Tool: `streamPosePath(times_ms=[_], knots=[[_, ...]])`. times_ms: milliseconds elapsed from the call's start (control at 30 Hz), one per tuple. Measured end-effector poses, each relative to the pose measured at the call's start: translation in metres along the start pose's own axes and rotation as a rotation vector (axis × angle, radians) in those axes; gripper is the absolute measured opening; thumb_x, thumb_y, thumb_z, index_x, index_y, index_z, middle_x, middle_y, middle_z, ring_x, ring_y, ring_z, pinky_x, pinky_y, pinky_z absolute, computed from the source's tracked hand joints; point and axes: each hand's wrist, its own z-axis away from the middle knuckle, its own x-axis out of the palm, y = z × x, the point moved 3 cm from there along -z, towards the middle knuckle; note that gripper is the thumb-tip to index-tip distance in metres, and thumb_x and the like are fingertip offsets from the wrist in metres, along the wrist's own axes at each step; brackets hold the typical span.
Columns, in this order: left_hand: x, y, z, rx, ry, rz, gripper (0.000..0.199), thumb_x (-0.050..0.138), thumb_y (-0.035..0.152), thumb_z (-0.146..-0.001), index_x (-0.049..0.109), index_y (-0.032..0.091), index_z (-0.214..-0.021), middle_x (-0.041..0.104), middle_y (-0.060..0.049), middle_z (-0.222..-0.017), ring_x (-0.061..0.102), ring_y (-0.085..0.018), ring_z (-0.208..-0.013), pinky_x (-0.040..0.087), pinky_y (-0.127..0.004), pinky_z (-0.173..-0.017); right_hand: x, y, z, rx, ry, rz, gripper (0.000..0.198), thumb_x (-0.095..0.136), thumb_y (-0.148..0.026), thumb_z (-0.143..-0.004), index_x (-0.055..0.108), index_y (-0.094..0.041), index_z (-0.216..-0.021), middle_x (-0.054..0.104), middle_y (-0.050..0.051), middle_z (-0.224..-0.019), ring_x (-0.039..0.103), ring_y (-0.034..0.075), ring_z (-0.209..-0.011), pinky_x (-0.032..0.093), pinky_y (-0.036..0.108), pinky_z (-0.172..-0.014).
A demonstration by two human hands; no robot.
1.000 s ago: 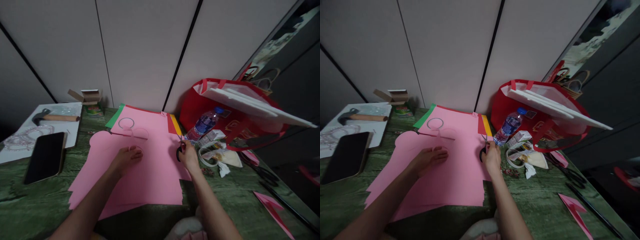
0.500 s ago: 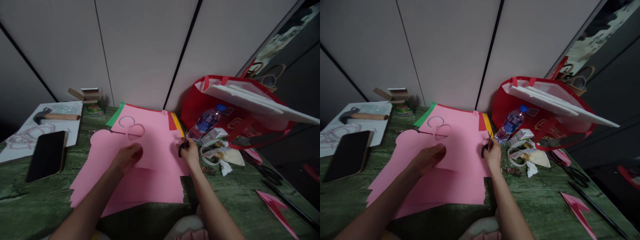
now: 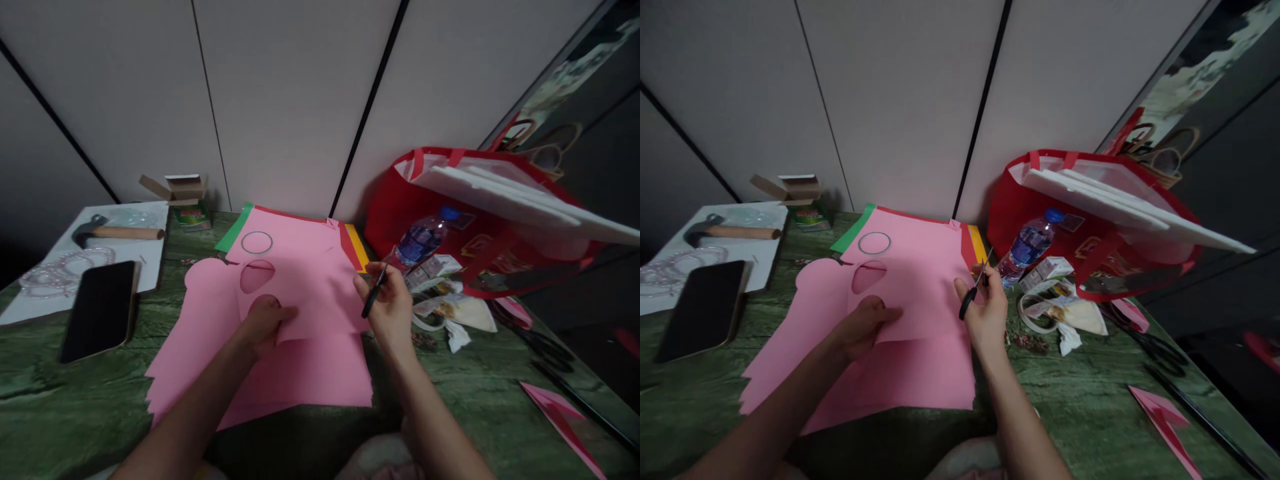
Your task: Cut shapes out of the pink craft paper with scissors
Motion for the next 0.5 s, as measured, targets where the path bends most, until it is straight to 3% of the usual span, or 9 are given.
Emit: streamPosePath(times_ms=[100,200,300,367,500], knots=[[0.003,0.019,0.011,0.151,0.029,0.097,0.045,0.078,0.011,-0.047,0.034,0.019,-0.048,0.045,0.009,-0.04,0.045,-0.005,-0.039,0.04,-0.015,-0.039,0.002,-0.042,0.017,-0.064,-0.048,-0.089,0.026,0.066,-0.025,-0.072,0.053,-0.021,-0.094,0.057,0.003,-0.093,0.055,0.019,-0.088,0.042,0.033,-0.08],[0.004,0.04,0.024,0.358,0.031,0.189,0.043,0.079,0.016,-0.048,0.036,0.019,-0.047,0.046,0.009,-0.042,0.044,-0.005,-0.04,0.042,-0.014,-0.041,0.016,-0.066,0.036,0.018,-0.457,-0.222,0.01,0.062,-0.024,-0.076,0.055,-0.021,-0.082,0.057,0.001,-0.081,0.054,0.016,-0.076,0.043,0.028,-0.07],[0.001,0.053,0.033,0.542,0.044,0.161,0.032,0.079,0.019,-0.05,0.047,0.017,-0.048,0.051,0.005,-0.043,0.048,-0.007,-0.041,0.043,-0.016,-0.041,0.026,-0.064,0.048,0.151,-0.587,-0.361,0.014,0.064,-0.028,-0.076,0.053,-0.022,-0.081,0.056,0.0,-0.077,0.053,0.016,-0.075,0.042,0.028,-0.069],[-0.002,0.054,0.035,0.577,0.09,0.07,0.033,0.077,0.024,-0.053,0.047,0.017,-0.043,0.044,0.006,-0.036,0.043,-0.006,-0.034,0.037,-0.017,-0.034,0.033,-0.056,0.054,0.22,-0.67,-0.362,0.018,0.067,-0.029,-0.075,0.053,-0.021,-0.084,0.056,-0.001,-0.077,0.051,0.015,-0.073,0.041,0.028,-0.069],[-0.009,0.048,0.034,0.512,0.186,-0.138,0.044,0.072,0.034,-0.061,0.037,0.02,-0.037,0.031,0.008,-0.026,0.03,-0.006,-0.022,0.022,-0.018,-0.024,0.046,-0.043,0.061,0.393,-0.827,-0.408,0.029,0.071,-0.035,-0.069,0.054,-0.02,-0.087,0.055,0.001,-0.079,0.05,0.015,-0.072,0.04,0.029,-0.068]])
